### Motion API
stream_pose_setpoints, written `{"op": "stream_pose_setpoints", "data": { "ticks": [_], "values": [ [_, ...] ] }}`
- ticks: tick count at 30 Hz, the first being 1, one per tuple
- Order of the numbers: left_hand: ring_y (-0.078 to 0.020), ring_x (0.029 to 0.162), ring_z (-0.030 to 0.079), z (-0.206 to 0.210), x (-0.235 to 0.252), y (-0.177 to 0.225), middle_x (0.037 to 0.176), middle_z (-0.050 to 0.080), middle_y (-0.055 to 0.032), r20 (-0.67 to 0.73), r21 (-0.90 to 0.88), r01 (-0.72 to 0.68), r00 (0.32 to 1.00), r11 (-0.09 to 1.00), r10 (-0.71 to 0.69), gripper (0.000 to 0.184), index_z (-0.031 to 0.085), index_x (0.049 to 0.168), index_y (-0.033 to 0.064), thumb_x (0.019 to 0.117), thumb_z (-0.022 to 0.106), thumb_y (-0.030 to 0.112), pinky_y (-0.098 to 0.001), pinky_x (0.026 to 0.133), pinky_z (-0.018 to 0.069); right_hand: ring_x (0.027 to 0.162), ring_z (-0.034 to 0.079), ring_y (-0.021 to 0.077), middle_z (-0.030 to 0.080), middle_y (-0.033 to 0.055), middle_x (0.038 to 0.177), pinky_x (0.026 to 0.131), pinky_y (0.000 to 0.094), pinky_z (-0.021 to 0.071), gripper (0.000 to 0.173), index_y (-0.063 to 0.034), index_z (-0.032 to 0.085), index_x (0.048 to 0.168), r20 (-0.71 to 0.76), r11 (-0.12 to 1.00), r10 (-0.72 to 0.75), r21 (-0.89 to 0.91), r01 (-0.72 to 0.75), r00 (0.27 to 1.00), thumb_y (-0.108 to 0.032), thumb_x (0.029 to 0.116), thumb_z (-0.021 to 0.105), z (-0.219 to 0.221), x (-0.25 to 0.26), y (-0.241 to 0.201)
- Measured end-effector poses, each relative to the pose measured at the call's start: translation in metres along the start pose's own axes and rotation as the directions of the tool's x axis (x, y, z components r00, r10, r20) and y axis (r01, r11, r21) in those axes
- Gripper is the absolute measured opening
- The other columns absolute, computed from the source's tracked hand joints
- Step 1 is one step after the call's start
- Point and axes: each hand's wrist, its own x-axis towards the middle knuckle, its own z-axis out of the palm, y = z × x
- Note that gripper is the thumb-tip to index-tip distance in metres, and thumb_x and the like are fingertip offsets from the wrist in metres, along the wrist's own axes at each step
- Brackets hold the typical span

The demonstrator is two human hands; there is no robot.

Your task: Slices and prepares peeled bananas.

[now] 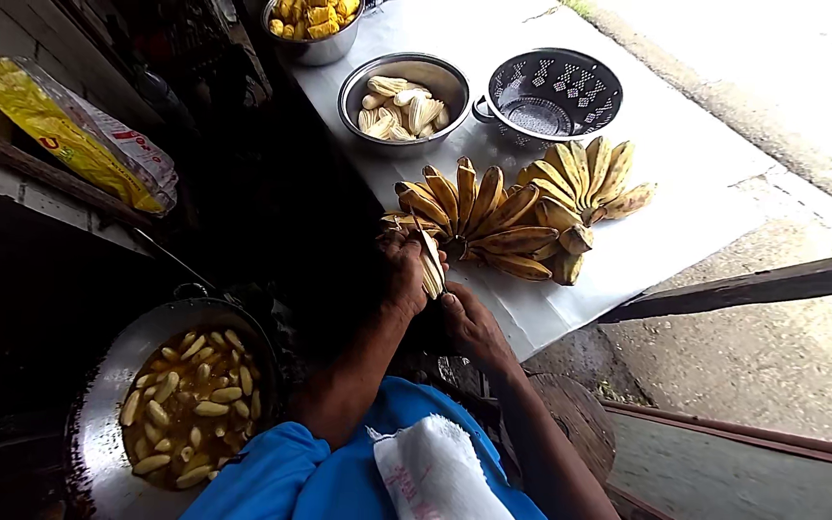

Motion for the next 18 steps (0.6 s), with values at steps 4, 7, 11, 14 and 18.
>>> {"op": "stream_pose_setpoints", "data": {
  "ticks": [4,7,11,14,18],
  "values": [
    [-0.0197,0.076,0.068,-0.006,-0.006,0.004,0.104,0.066,-0.0089,0.009,0.022,-0.006,1.0,1.0,0.006,0.035,0.053,0.135,0.0198,0.1113,0.036,0.038,-0.0361,0.066,0.0591,0.064,0.06,0.0102,0.066,0.0008,0.085,0.063,0.0336,0.0548,0.047,-0.0167,0.059,0.137,-0.023,0.995,-0.042,-0.087,0.04,0.999,-0.046,0.1097,0.034,0.004,-0.024,0.008],
    [-0.0187,0.075,0.067,-0.006,-0.009,-0.002,0.102,0.065,-0.0086,0.037,0.046,-0.016,0.999,0.999,0.014,0.035,0.052,0.136,0.021,0.1104,0.038,0.039,-0.0354,0.065,0.0587,0.068,0.062,0.0105,0.066,0.0017,0.086,0.067,0.0352,0.0547,0.048,-0.0173,0.059,0.136,-0.042,0.992,-0.031,-0.124,0.025,0.999,-0.047,0.1094,0.033,0.005,-0.017,0.011],
    [-0.0194,0.078,0.067,-0.005,-0.001,0.0,0.102,0.066,-0.0096,0.053,0.022,0.028,0.998,0.999,-0.029,0.035,0.053,0.135,0.0178,0.1108,0.038,0.038,-0.0367,0.07,0.0588,0.065,0.06,0.0128,0.063,0.0025,0.08,0.063,0.0369,0.0532,0.045,-0.0187,0.057,0.138,-0.029,0.995,0.002,-0.101,-0.005,1.0,-0.045,0.11,0.033,0.003,0.002,0.007],
    [-0.025,0.081,0.07,-0.007,0.019,0.007,0.098,0.066,-0.0142,0.059,-0.142,0.046,0.998,0.989,-0.038,0.032,0.05,0.133,0.0062,0.1129,0.034,0.026,-0.0416,0.073,0.0617,0.057,0.055,0.0107,0.059,-0.0003,0.075,0.053,0.0304,0.0508,0.045,-0.0154,0.057,0.139,0.022,0.999,-0.03,0.046,0.029,0.999,-0.043,0.1098,0.036,-0.003,-0.021,0.002],
    [-0.0277,0.081,0.072,-0.014,0.032,0.013,0.094,0.067,-0.0158,0.053,-0.214,0.01,0.999,0.977,0.001,0.032,0.05,0.13,0.0029,0.1131,0.034,0.026,-0.0447,0.076,0.0626,0.05,0.05,0.0103,0.055,-0.0011,0.07,0.045,0.0269,0.0467,0.051,-0.0103,0.054,0.142,0.077,0.975,-0.061,0.219,0.043,0.995,-0.046,0.1094,0.039,-0.011,-0.055,0.002]
  ]
}}
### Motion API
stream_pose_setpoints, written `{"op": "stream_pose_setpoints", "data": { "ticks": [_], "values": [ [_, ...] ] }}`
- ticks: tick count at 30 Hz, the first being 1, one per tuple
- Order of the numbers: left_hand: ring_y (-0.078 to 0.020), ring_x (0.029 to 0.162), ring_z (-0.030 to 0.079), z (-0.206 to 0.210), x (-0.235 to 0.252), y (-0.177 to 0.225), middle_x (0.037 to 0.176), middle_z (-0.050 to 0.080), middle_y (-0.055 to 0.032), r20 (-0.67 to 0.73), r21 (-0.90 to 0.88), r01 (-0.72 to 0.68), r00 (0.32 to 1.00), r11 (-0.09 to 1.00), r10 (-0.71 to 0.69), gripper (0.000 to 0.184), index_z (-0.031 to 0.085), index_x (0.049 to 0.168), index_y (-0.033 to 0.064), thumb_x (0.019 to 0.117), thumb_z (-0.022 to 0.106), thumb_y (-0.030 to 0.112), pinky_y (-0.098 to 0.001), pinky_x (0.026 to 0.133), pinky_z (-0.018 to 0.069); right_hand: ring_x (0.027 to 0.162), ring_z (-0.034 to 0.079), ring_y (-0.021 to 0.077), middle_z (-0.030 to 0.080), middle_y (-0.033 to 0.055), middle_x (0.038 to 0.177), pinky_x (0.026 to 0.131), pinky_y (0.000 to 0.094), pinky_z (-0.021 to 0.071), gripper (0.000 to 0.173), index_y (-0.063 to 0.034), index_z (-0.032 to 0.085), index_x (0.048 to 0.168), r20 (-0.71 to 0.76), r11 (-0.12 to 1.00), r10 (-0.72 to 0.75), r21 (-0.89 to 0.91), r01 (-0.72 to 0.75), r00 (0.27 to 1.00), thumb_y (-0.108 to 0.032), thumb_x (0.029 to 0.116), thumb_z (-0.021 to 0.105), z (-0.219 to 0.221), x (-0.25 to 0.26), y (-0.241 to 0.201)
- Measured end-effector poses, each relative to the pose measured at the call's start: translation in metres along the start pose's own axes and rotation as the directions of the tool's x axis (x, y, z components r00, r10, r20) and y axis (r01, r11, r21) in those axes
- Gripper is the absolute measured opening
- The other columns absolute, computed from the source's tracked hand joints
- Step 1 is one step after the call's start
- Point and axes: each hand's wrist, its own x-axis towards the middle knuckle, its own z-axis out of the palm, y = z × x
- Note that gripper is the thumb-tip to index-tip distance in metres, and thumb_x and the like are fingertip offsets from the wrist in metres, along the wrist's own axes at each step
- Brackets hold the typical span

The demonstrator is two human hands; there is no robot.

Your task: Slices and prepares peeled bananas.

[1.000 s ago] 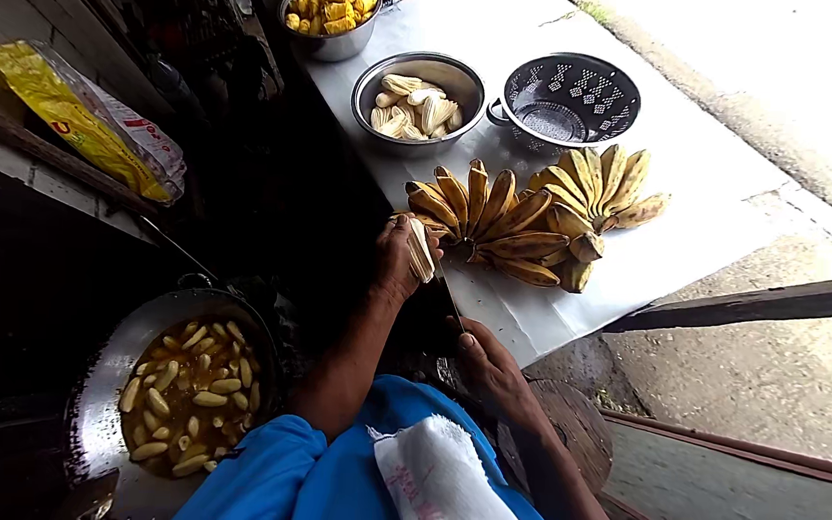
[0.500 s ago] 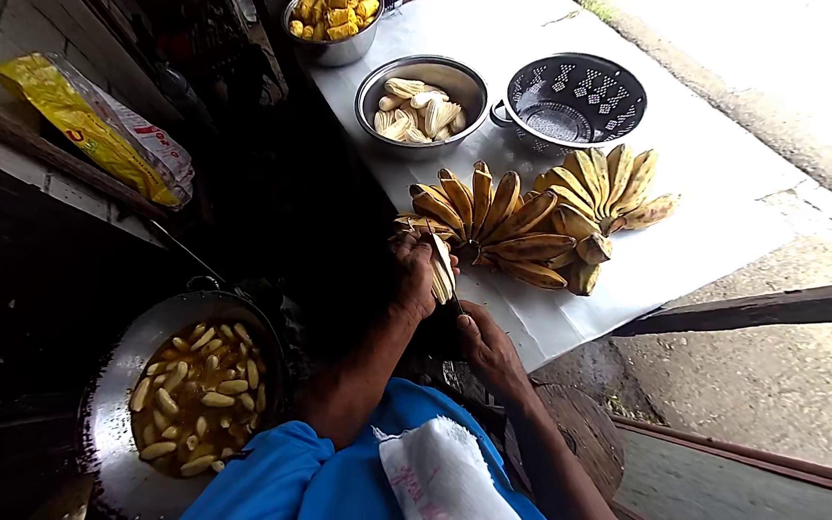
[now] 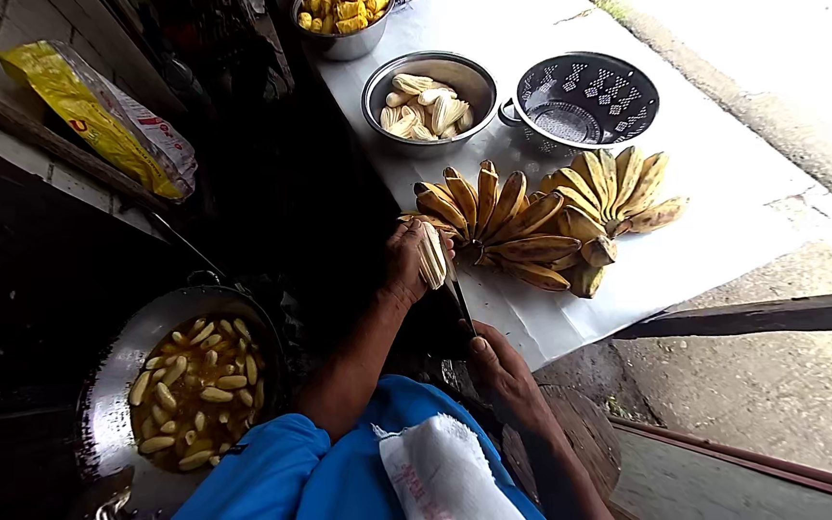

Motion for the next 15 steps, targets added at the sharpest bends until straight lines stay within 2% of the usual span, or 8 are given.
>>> {"op": "stream_pose_setpoints", "data": {
  "ticks": [2,5,7,9,10,12,13,15],
  "values": [
    [-0.0262,0.08,0.07,0.001,-0.001,0.0,0.095,0.066,-0.0146,0.0,0.011,-0.013,1.0,1.0,0.013,0.031,0.05,0.13,0.0035,0.1126,0.034,0.024,-0.0434,0.074,0.0621,0.05,0.05,0.0104,0.055,-0.001,0.071,0.045,0.0271,0.0466,0.05,-0.0118,0.055,0.141,-0.007,1.0,0.024,-0.002,-0.024,1.0,-0.047,0.1091,0.039,0.0,0.003,0.006],
    [-0.0229,0.075,0.069,0.006,-0.01,-0.01,0.095,0.067,-0.0124,-0.02,0.082,-0.04,0.999,0.996,0.042,0.029,0.053,0.129,0.0062,0.1124,0.037,0.024,-0.0391,0.068,0.0618,0.056,0.053,0.0098,0.058,-0.0009,0.074,0.051,0.0289,0.0491,0.046,-0.0151,0.057,0.139,-0.039,0.994,0.036,-0.101,-0.039,0.999,-0.044,0.1096,0.037,0.001,0.028,0.008],
    [-0.0196,0.077,0.069,0.008,-0.023,-0.016,0.099,0.066,-0.0089,0.0,0.171,-0.028,1.0,0.985,0.029,0.031,0.052,0.131,0.0124,0.1126,0.034,0.029,-0.0363,0.07,0.0609,0.058,0.055,0.0109,0.059,-0.0004,0.074,0.056,0.032,0.0511,0.044,-0.0189,0.058,0.136,-0.061,0.986,0.044,-0.159,-0.053,0.997,-0.046,0.1097,0.036,0.001,0.046,0.006],
    [-0.0188,0.077,0.069,0.01,-0.029,-0.021,0.101,0.067,-0.0082,0.006,0.189,-0.007,1.0,0.982,0.006,0.032,0.054,0.131,0.0162,0.112,0.036,0.034,-0.0357,0.07,0.0602,0.058,0.056,0.0129,0.058,0.0004,0.072,0.056,0.0339,0.0518,0.044,-0.0218,0.057,0.138,-0.071,0.988,0.052,-0.141,-0.062,0.996,-0.047,0.1096,0.036,0.0,0.054,0.004],
    [-0.0192,0.079,0.069,0.01,-0.028,-0.022,0.102,0.067,-0.0089,0.02,0.178,-0.003,1.0,0.984,0.0,0.032,0.054,0.131,0.0162,0.1118,0.037,0.036,-0.0361,0.071,0.0603,0.057,0.056,0.013,0.059,0.0005,0.072,0.054,0.0328,0.0512,0.043,-0.0205,0.057,0.139,-0.071,0.994,0.049,-0.093,-0.055,0.996,-0.045,0.1097,0.037,0.0,0.051,0.002],
    [-0.0204,0.086,0.069,0.009,-0.025,-0.022,0.108,0.066,-0.0099,0.093,0.145,-0.018,0.996,0.989,0.004,0.033,0.052,0.137,0.0166,0.1111,0.041,0.033,-0.0383,0.078,0.0604,0.054,0.055,0.0117,0.063,0.0019,0.078,0.048,0.0277,0.0488,0.043,-0.0111,0.054,0.142,-0.097,0.994,0.034,0.11,-0.023,0.995,-0.037,0.1092,0.043,0.004,0.043,-0.002],
    [-0.0212,0.09,0.069,0.009,-0.024,-0.023,0.112,0.065,-0.0102,0.137,0.127,-0.029,0.99,0.992,0.011,0.032,0.052,0.14,0.0168,0.1103,0.044,0.028,-0.0398,0.082,0.06,0.052,0.054,0.0104,0.069,0.0042,0.084,0.046,0.025,0.0474,0.044,-0.0064,0.052,0.141,-0.135,0.969,0.043,0.247,-0.008,0.99,-0.034,0.1081,0.048,0.008,0.039,-0.004],
    [-0.022,0.097,0.068,0.008,-0.026,-0.028,0.114,0.065,-0.0095,0.22,0.104,-0.042,0.975,0.994,0.018,0.029,0.053,0.135,0.0163,0.1069,0.048,0.016,-0.0412,0.086,0.0591,0.049,0.056,0.0112,0.074,0.0123,0.098,0.046,0.0245,0.0495,0.043,-0.0014,0.051,0.137,-0.21,0.873,0.1,0.487,0.016,0.973,-0.03,0.1055,0.057,0.013,0.041,-0.002]
  ]
}}
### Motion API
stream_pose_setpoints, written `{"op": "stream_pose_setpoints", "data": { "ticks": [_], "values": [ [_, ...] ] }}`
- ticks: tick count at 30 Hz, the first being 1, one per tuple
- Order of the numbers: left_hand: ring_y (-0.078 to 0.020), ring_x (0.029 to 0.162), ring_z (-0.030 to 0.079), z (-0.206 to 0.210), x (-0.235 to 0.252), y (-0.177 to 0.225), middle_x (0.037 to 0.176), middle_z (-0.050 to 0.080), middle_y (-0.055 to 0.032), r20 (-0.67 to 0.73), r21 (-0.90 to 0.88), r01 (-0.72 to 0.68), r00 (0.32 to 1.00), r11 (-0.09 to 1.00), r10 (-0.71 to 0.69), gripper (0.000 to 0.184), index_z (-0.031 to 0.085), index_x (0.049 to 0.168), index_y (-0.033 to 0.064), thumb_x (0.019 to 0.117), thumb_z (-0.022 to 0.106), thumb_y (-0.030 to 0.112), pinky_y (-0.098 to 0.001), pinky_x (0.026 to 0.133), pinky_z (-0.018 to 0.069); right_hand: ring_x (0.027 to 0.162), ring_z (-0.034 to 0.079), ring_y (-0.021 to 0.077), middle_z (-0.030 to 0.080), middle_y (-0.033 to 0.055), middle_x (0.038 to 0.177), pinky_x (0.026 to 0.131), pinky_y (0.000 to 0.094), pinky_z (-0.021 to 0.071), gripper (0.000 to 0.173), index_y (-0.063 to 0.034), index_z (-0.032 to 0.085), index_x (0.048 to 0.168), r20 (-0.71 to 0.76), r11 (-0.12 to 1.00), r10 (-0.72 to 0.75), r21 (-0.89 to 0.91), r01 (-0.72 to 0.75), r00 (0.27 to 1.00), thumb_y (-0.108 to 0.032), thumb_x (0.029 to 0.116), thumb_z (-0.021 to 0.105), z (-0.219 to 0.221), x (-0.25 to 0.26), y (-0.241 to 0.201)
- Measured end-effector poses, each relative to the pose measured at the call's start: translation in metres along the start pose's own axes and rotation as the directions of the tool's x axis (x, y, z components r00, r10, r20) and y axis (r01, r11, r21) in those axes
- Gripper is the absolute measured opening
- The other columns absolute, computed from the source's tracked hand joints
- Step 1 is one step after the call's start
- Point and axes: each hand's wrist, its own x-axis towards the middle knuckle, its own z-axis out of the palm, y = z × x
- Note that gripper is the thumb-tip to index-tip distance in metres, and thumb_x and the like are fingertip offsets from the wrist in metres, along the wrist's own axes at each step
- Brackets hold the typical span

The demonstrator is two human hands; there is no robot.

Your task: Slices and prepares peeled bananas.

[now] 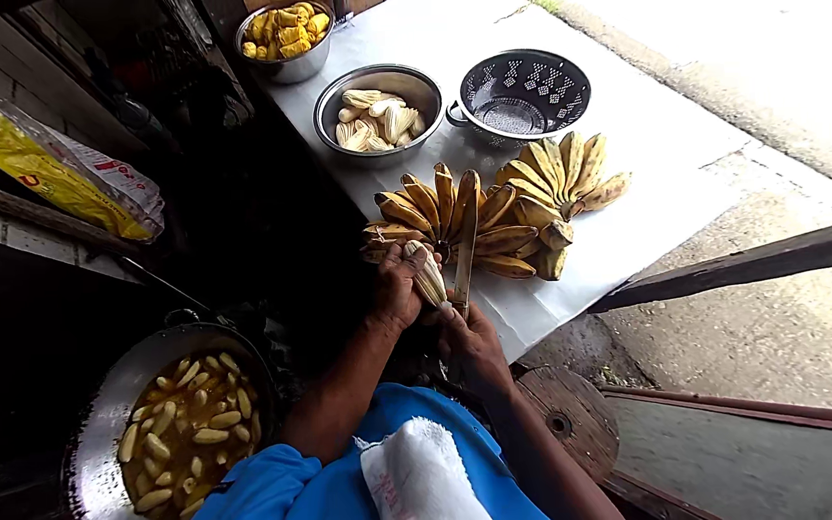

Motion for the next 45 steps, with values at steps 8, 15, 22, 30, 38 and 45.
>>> {"op": "stream_pose_setpoints", "data": {
  "ticks": [8,15,22,30,38,45],
  "values": [
    [-0.0265,0.085,0.073,-0.022,-0.008,-0.022,0.104,0.071,-0.019,0.103,0.426,0.374,0.885,0.824,-0.455,0.028,0.062,0.123,-0.0049,0.0961,0.067,0.002,-0.0419,0.076,0.0641,0.051,0.059,0.0158,0.063,0.0129,0.076,0.046,0.0292,0.0539,0.047,-0.002,0.053,0.133,-0.252,0.989,0.044,0.149,-0.006,0.967,-0.008,0.0914,0.073,-0.045,0.02,0.0],
    [-0.0224,0.072,0.072,-0.002,0.023,-0.006,0.092,0.07,-0.0164,0.08,0.276,0.568,0.79,0.775,-0.608,0.016,0.056,0.118,-0.002,0.1028,0.056,0.005,-0.0332,0.064,0.0623,0.042,0.051,0.0099,0.071,0.0076,0.08,0.039,0.0242,0.0458,0.035,-0.0018,0.051,0.134,-0.359,0.995,-0.086,-0.068,0.066,0.929,-0.023,0.1065,0.054,-0.069,0.018,0.005],
    [-0.0277,0.136,0.049,0.019,0.167,0.101,0.153,0.045,-0.018,-0.1,0.507,-0.185,0.957,0.842,0.271,0.064,0.032,0.157,0.0047,0.1017,0.059,0.021,-0.0489,0.108,0.0459,0.044,0.053,0.0083,0.07,0.0054,0.083,0.041,0.0218,0.0469,0.042,-0.0036,0.036,0.147,-0.45,0.99,-0.141,-0.067,0.124,0.882,-0.027,0.1118,0.035,-0.096,-0.003,0.005],
    [-0.029,0.079,0.071,0.061,0.197,0.001,0.159,0.035,-0.0244,0.203,0.757,0.032,0.938,0.653,-0.282,0.09,0.002,0.166,0.0198,0.0993,0.06,0.003,-0.0421,0.064,0.0626,0.057,0.059,0.0104,0.069,0.0045,0.095,0.05,0.0253,0.0511,0.05,-0.0111,0.033,0.156,-0.292,0.942,-0.175,-0.327,0.074,0.94,-0.023,0.1086,0.043,-0.084,0.032,-0.015],
    [-0.0242,0.077,0.065,0.043,0.207,-0.014,0.124,0.062,-0.0196,0.303,0.809,-0.044,0.886,0.586,-0.351,0.064,0.044,0.148,0.0087,0.0917,0.072,0.002,-0.0397,0.062,0.0572,0.098,0.07,0.0422,0.072,0.0201,0.104,0.085,0.0659,0.052,0.046,-0.0238,0.044,0.154,-0.211,0.444,-0.206,-0.89,-0.101,0.956,-0.035,0.1101,0.043,-0.088,0.085,-0.034],
    [-0.0118,0.084,0.067,0.035,0.196,-0.025,0.103,0.071,-0.0107,0.398,0.653,-0.211,0.913,0.727,-0.093,0.051,0.052,0.131,-0.0033,0.0829,0.069,-0.009,-0.0303,0.074,0.0578,0.089,0.07,0.0441,0.07,0.0217,0.1,0.071,0.0634,0.0547,0.045,-0.0211,0.047,0.152,-0.218,0.251,-0.25,-0.956,-0.154,0.943,-0.036,0.1093,0.044,-0.067,0.115,-0.05]
  ]
}}
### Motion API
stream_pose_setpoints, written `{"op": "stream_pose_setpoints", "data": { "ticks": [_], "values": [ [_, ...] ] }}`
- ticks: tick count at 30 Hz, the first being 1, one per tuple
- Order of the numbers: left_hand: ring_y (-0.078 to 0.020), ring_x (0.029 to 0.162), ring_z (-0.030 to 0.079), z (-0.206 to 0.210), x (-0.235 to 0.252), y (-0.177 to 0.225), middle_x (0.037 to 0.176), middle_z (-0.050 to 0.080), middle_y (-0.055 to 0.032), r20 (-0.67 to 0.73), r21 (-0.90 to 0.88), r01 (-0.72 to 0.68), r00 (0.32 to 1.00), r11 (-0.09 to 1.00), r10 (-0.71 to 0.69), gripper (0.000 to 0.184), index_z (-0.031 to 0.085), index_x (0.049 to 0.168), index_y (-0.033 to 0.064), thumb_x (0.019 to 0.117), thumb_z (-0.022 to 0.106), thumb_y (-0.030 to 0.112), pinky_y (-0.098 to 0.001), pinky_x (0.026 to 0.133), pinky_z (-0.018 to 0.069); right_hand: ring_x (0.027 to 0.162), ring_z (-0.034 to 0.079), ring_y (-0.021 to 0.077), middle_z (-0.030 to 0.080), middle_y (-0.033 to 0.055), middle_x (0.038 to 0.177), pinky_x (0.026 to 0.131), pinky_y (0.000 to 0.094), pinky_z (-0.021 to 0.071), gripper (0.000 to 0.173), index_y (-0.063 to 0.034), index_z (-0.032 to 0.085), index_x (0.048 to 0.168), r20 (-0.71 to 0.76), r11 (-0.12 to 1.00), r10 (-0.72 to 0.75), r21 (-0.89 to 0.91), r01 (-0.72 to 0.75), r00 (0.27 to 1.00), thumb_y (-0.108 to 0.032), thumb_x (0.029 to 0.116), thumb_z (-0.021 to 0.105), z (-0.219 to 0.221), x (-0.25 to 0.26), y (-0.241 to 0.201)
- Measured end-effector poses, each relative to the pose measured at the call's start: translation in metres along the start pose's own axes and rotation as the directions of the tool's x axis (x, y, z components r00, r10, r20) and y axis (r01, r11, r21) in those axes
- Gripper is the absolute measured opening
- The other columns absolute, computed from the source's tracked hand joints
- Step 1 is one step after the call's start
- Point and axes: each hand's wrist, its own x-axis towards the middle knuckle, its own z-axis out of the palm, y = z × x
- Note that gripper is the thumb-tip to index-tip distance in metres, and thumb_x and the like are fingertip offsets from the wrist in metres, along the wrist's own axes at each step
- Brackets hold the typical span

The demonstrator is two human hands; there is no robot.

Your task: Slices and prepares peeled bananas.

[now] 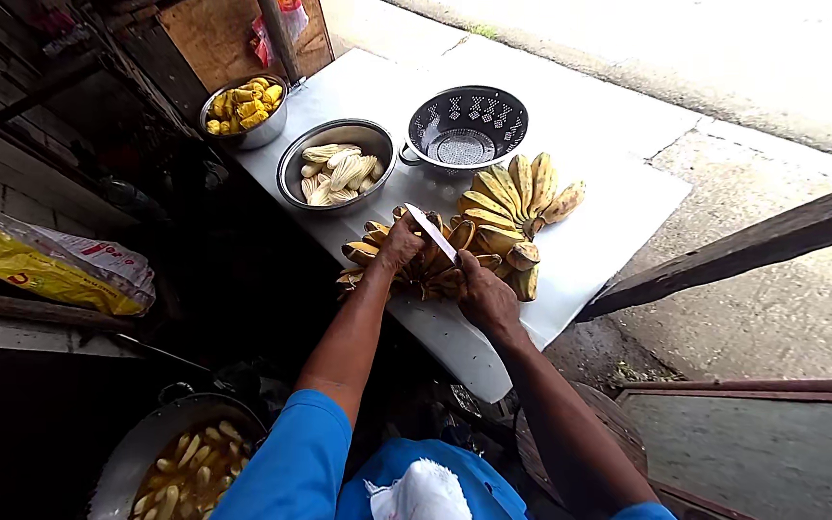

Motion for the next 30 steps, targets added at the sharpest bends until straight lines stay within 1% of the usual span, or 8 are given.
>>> {"op": "stream_pose_setpoints", "data": {
  "ticks": [3,5,9,13,15,20,26,30],
  "values": [
    [-0.0176,0.093,0.068,-0.003,-0.001,-0.01,0.108,0.068,-0.0158,-0.022,-0.008,-0.018,1.0,1.0,0.018,0.047,0.052,0.127,-0.0043,0.0838,0.071,-0.007,-0.0356,0.083,0.0582,0.091,0.071,0.044,0.072,0.0225,0.105,0.073,0.0653,0.0545,0.044,-0.0178,0.048,0.151,-0.008,0.968,0.013,0.252,-0.01,1.0,-0.033,0.1102,0.042,0.011,0.022,-0.012],
    [-0.02,0.097,0.068,-0.006,-0.002,-0.016,0.116,0.067,-0.0184,-0.032,-0.016,-0.005,0.999,1.0,0.004,0.049,0.052,0.135,-0.0036,0.0891,0.069,-0.004,-0.0375,0.084,0.0584,0.088,0.069,0.0357,0.07,0.0186,0.116,0.072,0.0578,0.0556,0.046,-0.0239,0.043,0.155,0.075,0.793,0.032,0.605,-0.07,0.997,-0.037,0.1109,0.039,0.025,0.026,-0.015],
    [-0.0181,0.096,0.069,-0.002,-0.006,-0.014,0.114,0.07,-0.0145,-0.112,-0.137,0.003,0.994,0.991,-0.018,0.049,0.058,0.134,-0.0004,0.0886,0.077,0.004,-0.0356,0.086,0.059,0.054,0.049,0.0172,0.061,0.0091,0.087,0.047,0.0351,0.0458,0.049,-0.0417,0.037,0.157,0.169,0.403,0.012,0.901,-0.16,0.986,-0.052,0.109,0.037,0.051,0.027,-0.017],
    [-0.0167,0.089,0.067,-0.001,-0.018,-0.016,0.107,0.069,-0.0121,-0.147,-0.324,0.002,0.988,0.946,-0.052,0.045,0.058,0.13,-0.0001,0.0878,0.073,-0.004,-0.0325,0.077,0.0585,0.049,0.049,0.0131,0.055,0.0038,0.071,0.045,0.0297,0.0461,0.045,-0.0232,0.049,0.146,0.101,0.203,0.069,0.973,-0.113,0.993,-0.048,0.1108,0.034,0.056,0.037,-0.028],
    [-0.016,0.085,0.066,-0.004,-0.022,-0.018,0.105,0.069,-0.012,-0.151,-0.275,-0.005,0.988,0.961,-0.038,0.045,0.058,0.129,0.0008,0.0879,0.074,-0.001,-0.0307,0.071,0.0574,0.049,0.048,0.0129,0.053,0.0023,0.069,0.046,0.0296,0.0462,0.045,-0.0282,0.05,0.143,0.132,0.161,0.076,0.977,-0.142,0.988,-0.054,0.109,0.036,0.061,0.036,-0.026],
    [-0.0268,0.093,0.069,0.013,-0.029,0.001,0.106,0.07,-0.0164,-0.223,0.229,0.104,0.973,0.968,-0.052,0.052,0.06,0.127,0.005,0.0866,0.082,0.028,-0.0488,0.084,0.0581,0.05,0.051,0.0134,0.055,0.0041,0.07,0.046,0.0284,0.0472,0.038,-0.0213,0.052,0.142,0.137,0.061,0.067,0.988,-0.141,0.988,-0.04,0.1114,0.039,0.06,0.042,-0.023],
    [-0.0273,0.098,0.07,-0.012,-0.043,0.006,0.112,0.07,-0.0186,-0.109,0.345,0.064,0.994,0.936,-0.027,0.056,0.059,0.133,0.0055,0.0815,0.081,0.011,-0.049,0.089,0.0581,0.049,0.053,0.0135,0.056,0.0055,0.067,0.045,0.0278,0.0478,0.035,-0.0114,0.052,0.14,0.116,0.073,0.162,0.989,-0.129,0.98,-0.03,0.1127,0.039,0.053,0.047,-0.03],
    [-0.0243,0.119,0.065,-0.018,-0.054,0.008,0.13,0.067,-0.0142,0.05,0.552,-0.039,0.999,0.833,0.013,0.055,0.063,0.135,0.0085,0.0815,0.076,0.009,-0.0461,0.105,0.0509,0.051,0.055,0.0147,0.061,0.0078,0.07,0.046,0.0284,0.0483,0.035,-0.0064,0.05,0.139,0.109,0.083,0.159,0.989,-0.123,0.981,-0.027,0.1133,0.037,0.047,0.042,-0.025]
  ]
}}
